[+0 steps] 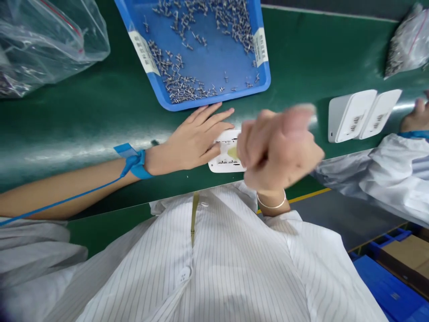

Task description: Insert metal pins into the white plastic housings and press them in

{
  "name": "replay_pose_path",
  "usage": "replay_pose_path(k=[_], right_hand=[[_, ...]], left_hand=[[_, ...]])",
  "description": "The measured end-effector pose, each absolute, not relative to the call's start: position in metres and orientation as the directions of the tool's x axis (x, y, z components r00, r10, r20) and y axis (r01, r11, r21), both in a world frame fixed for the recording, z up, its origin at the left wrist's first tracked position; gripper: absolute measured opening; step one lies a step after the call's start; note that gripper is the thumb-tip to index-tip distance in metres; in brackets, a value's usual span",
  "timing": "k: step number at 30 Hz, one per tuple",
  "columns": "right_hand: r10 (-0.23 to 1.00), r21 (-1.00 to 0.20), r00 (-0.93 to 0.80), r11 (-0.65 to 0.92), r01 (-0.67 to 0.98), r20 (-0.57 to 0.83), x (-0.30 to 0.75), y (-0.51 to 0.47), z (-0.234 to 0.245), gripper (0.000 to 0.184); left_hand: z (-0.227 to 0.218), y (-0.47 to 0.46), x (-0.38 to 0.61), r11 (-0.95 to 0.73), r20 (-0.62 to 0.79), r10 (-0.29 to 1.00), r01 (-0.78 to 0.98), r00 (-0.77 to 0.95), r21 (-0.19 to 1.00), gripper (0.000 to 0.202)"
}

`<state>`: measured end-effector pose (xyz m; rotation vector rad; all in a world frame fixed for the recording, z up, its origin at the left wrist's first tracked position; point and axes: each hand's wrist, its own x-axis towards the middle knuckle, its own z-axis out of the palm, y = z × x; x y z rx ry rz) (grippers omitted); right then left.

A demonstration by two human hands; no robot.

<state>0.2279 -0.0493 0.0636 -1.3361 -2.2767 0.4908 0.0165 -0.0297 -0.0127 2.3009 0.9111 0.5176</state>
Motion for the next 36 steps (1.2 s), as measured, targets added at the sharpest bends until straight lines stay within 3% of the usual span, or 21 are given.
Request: replay_pose_path(k=[1,3,4,8,10,14,18,22,26,30,32,36], right_hand=[[0.888,-0.557,-0.375,0.458,0.692,0.265,0.216,-0.04,0.056,0.065],[0.872,-0.737,-0.08,0.454,0.501,0.483,0.19,-0.024,0.047,0.063],[0.855,-0.786,0.037,0.457,0.416,0.517,0.178,-0.018,0.045,0.058],[0.857,-0.867,0.145,0.477,0.141,0.495,0.148,-0.013,0.055,0.05],[0.863,-0.886,0.203,0.455,0.086,0.463,0.141,-0.016,0.063,0.047],[0.858,-0.901,0.285,0.379,0.21,0.428,0.137,-0.018,0.069,0.046],[0.883,-0.865,0.137,0.392,0.313,0.449,0.144,-0.012,0.063,0.052],[0.849,-0.848,0.109,0.493,0.194,0.518,0.152,-0.008,0.056,0.053],[0.864,-0.784,-0.034,0.472,0.403,0.502,0.148,-0.011,0.058,0.053],[0.855,-0.787,0.043,0.455,0.416,0.517,0.136,-0.018,0.066,0.05],[0.875,-0.747,0.018,0.401,0.53,0.483,0.135,-0.02,0.066,0.048],[0.944,-0.549,-0.102,0.268,0.792,0.314,0.145,-0.021,0.05,0.054]], left_hand=[[-0.013,-0.03,0.017,-0.578,0.128,0.719,0.486,0.683,0.655,0.046],[-0.014,-0.03,0.018,-0.577,0.122,0.722,0.495,0.681,0.65,0.052],[-0.014,-0.03,0.018,-0.578,0.121,0.722,0.497,0.681,0.647,0.054],[-0.015,-0.029,0.018,-0.578,0.118,0.722,0.501,0.681,0.644,0.059],[-0.015,-0.029,0.018,-0.577,0.119,0.725,0.503,0.679,0.644,0.059],[-0.016,-0.029,0.018,-0.574,0.125,0.726,0.495,0.677,0.652,0.059],[-0.015,-0.029,0.019,-0.565,0.115,0.729,0.497,0.675,0.659,0.062],[-0.017,-0.029,0.019,-0.553,0.112,0.732,0.49,0.672,0.674,0.065],[-0.019,-0.029,0.019,-0.55,0.115,0.729,0.477,0.675,0.686,0.065],[-0.018,-0.029,0.019,-0.551,0.106,0.731,0.492,0.674,0.674,0.061],[-0.016,-0.029,0.019,-0.55,0.1,0.734,0.502,0.672,0.667,0.06],[-0.016,-0.028,0.02,-0.556,0.11,0.728,0.489,0.677,0.672,0.061]])
